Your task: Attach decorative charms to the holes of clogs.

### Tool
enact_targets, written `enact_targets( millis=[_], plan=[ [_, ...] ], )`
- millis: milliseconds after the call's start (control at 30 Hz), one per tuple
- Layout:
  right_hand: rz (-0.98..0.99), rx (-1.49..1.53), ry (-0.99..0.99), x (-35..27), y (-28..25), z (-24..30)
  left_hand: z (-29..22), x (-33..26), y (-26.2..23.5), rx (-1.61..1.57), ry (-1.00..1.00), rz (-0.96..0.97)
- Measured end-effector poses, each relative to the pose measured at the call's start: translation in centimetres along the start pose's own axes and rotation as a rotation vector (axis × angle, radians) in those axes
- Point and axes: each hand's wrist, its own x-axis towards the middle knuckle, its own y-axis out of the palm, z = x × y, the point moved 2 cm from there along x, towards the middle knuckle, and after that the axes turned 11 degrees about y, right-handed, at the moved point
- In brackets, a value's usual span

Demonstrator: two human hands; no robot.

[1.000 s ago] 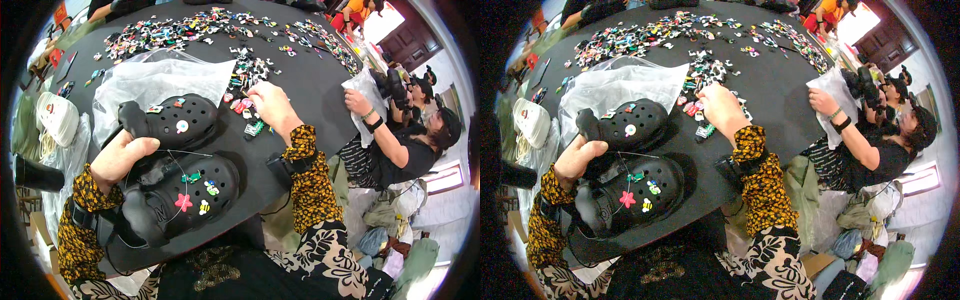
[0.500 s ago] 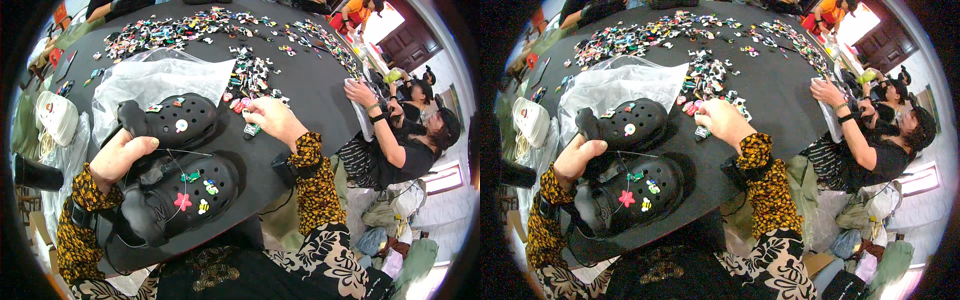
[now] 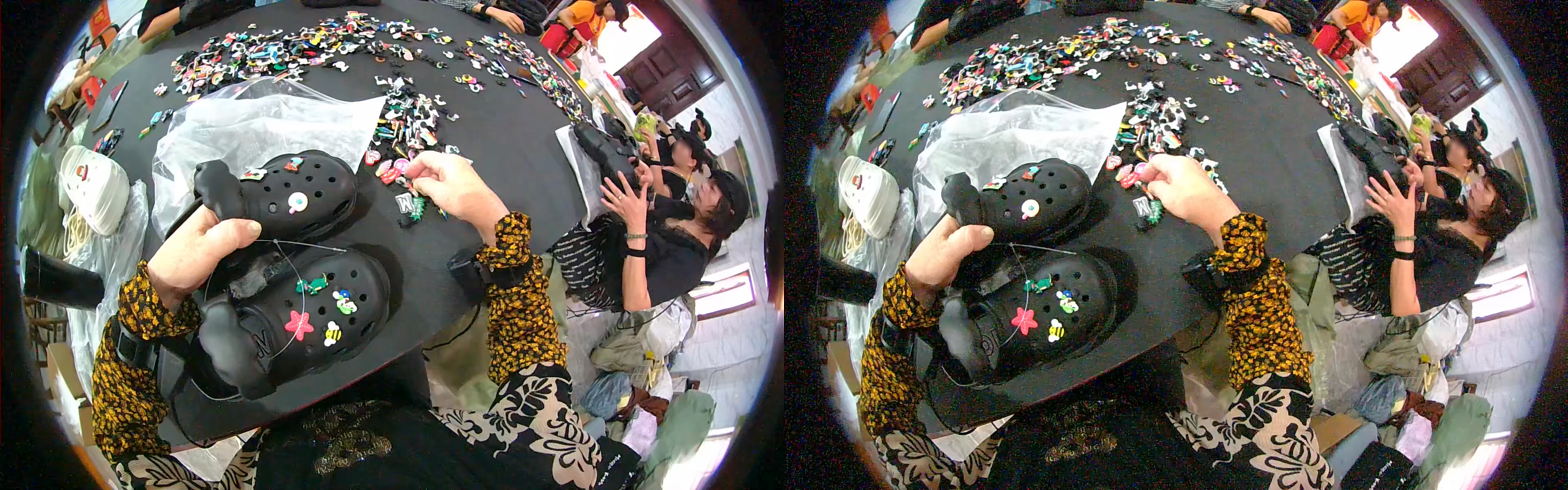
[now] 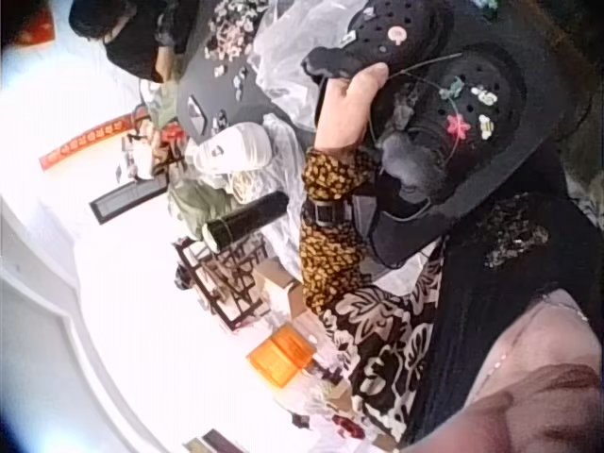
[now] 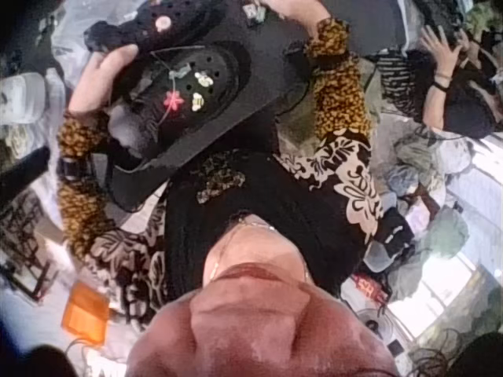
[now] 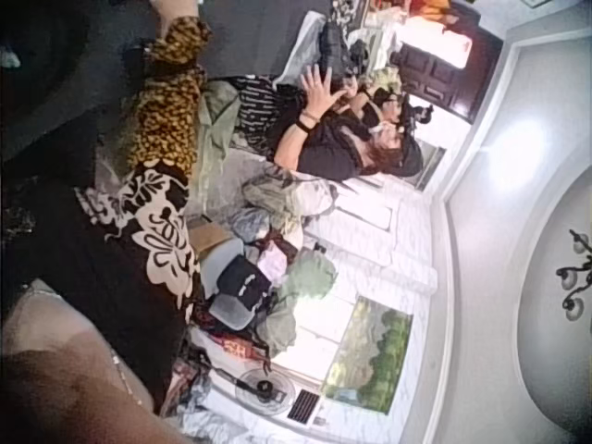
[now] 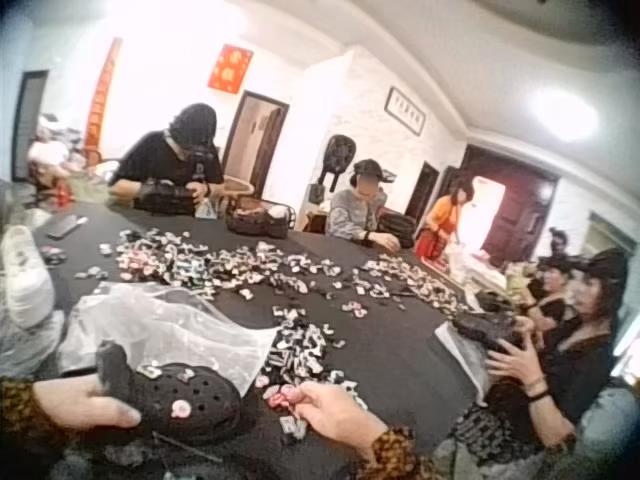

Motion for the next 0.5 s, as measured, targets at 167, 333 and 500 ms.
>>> enact_targets(
  millis=[167, 333, 500],
  plan=[
    [0.095, 0.32, 0.075, -1.1, -0.7, 1.1, 0.0, 0.1, 0.0, 0.004, -0.006, 0.009],
    [0.144, 0.454, 0.07, -1.0, -0.6, 1.1, 0.0, 0.1, 0.0, 0.034, -0.005, 0.0],
    [0.013, 0.201, 0.119, -0.2, 0.3, 0.2, -0.1, 0.2, 0.1, 0.004, 0.005, 0.012]
  ],
)
